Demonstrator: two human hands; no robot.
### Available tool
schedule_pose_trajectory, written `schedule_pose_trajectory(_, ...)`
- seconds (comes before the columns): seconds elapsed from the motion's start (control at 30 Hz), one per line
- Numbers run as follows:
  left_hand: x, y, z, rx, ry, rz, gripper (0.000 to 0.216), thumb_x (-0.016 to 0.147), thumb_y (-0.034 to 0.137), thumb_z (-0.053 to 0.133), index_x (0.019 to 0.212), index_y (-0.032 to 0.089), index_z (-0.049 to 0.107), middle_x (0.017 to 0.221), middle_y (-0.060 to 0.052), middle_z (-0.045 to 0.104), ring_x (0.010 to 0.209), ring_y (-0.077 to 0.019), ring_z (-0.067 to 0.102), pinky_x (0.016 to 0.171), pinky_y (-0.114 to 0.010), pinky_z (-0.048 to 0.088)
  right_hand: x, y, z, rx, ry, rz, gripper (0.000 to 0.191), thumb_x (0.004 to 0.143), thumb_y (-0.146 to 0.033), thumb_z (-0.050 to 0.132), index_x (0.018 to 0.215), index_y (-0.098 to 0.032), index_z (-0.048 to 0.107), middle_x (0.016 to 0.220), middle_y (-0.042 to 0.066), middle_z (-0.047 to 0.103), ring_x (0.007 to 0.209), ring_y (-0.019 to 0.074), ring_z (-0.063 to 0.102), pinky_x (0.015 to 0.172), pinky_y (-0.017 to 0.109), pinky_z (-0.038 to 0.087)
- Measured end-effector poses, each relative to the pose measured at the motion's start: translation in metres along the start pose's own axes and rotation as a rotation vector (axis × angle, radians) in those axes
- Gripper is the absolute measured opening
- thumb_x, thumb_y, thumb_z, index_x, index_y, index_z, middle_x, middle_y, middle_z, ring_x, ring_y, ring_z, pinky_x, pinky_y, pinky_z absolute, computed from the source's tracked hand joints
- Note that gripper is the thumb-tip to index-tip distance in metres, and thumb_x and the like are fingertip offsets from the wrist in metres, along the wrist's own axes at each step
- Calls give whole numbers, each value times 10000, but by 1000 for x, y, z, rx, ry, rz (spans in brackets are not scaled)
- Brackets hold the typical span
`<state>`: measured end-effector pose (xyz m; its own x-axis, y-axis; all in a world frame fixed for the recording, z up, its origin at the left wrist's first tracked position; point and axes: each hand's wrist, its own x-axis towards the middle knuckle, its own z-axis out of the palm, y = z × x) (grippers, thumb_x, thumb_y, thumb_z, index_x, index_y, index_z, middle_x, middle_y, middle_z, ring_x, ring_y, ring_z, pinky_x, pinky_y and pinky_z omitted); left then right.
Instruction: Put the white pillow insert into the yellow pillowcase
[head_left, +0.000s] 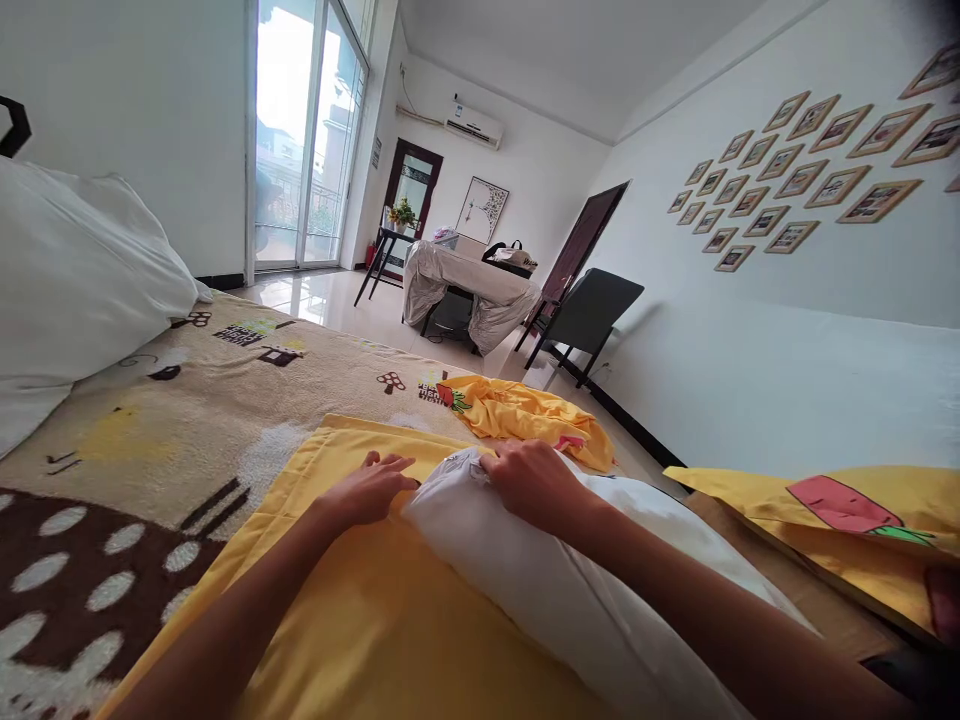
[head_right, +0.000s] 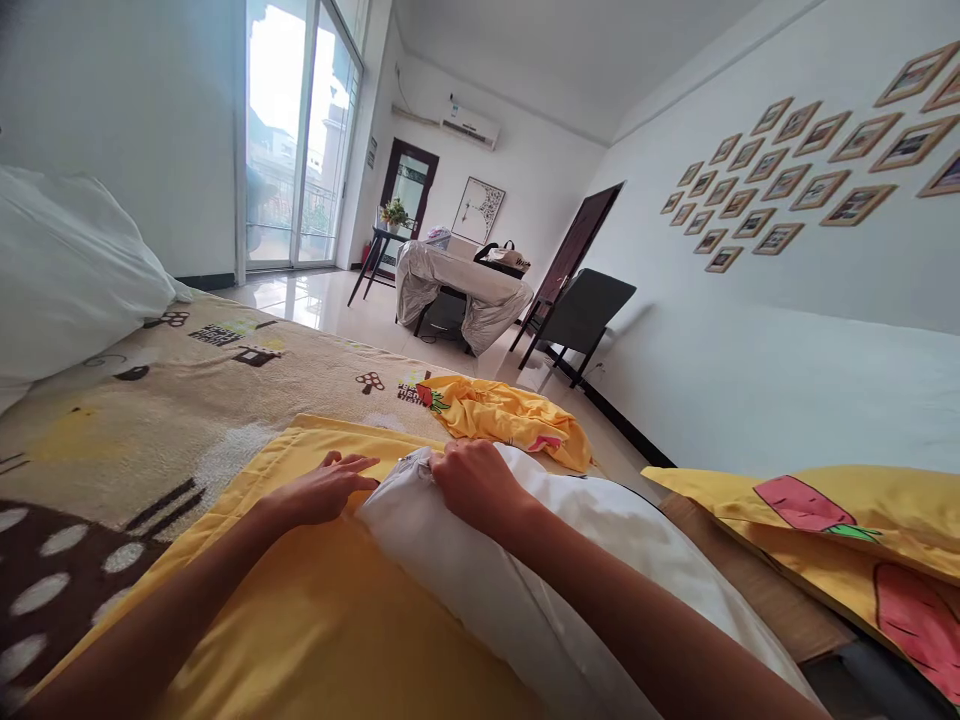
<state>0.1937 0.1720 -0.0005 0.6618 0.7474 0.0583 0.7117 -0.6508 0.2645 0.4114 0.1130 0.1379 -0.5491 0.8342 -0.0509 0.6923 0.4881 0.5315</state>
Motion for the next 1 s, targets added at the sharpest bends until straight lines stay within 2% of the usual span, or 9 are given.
schedule_pose_trajectory(0.13,-2,7,-2,21,-50,-38,665,691,-28,418,1270,258,579,1506,-143,371,1376,-302,358,1058,-544,301,-1,-14,5,19,14,-43,261,866,-52,398,846,-134,645,808,122,665,762,204,627,625,270,360)
schedule_pose_trajectory(0.27,-2,11,-2,21,-115,-42,658,667,-13,454,1267,234,562,1519,-148,346,1397,-294,326,1065,-529,319,1,-24,7,86,-4,-96,243,843,-58,416,858,-135,646,811,115,673,748,189,619,605,264,331)
schedule_pose_trajectory(0.53,-3,18,-4,21,-201,-61,639,718,80,531,1344,198,475,1529,-181,309,1421,-312,265,1111,-552,253,7,-20,10,299,-59,-164,175,794,-100,482,816,-167,643,789,49,684,690,151,595,543,275,236)
schedule_pose_trajectory(0.7,-4,27,-6,34,-262,-59,545,801,179,511,1345,177,480,1507,-234,320,1409,-374,266,1064,-641,257,10,-19,18,368,-43,-182,167,775,-96,501,802,-170,648,792,45,685,687,143,579,553,270,228)
schedule_pose_trajectory(0.9,-3,29,-3,7,-318,-115,752,714,427,657,1380,162,431,1518,-282,250,1426,-411,184,1064,-690,183,10,-19,22,410,-38,-129,177,757,-80,501,793,-168,651,788,44,682,670,140,563,550,275,212)
schedule_pose_trajectory(1.0,-3,27,-4,-30,-344,-124,947,596,420,752,1428,184,364,1531,-278,219,1435,-417,134,1065,-703,153,9,-14,22,417,-20,-117,168,756,-80,497,763,-168,639,779,43,680,669,138,562,550,276,202)
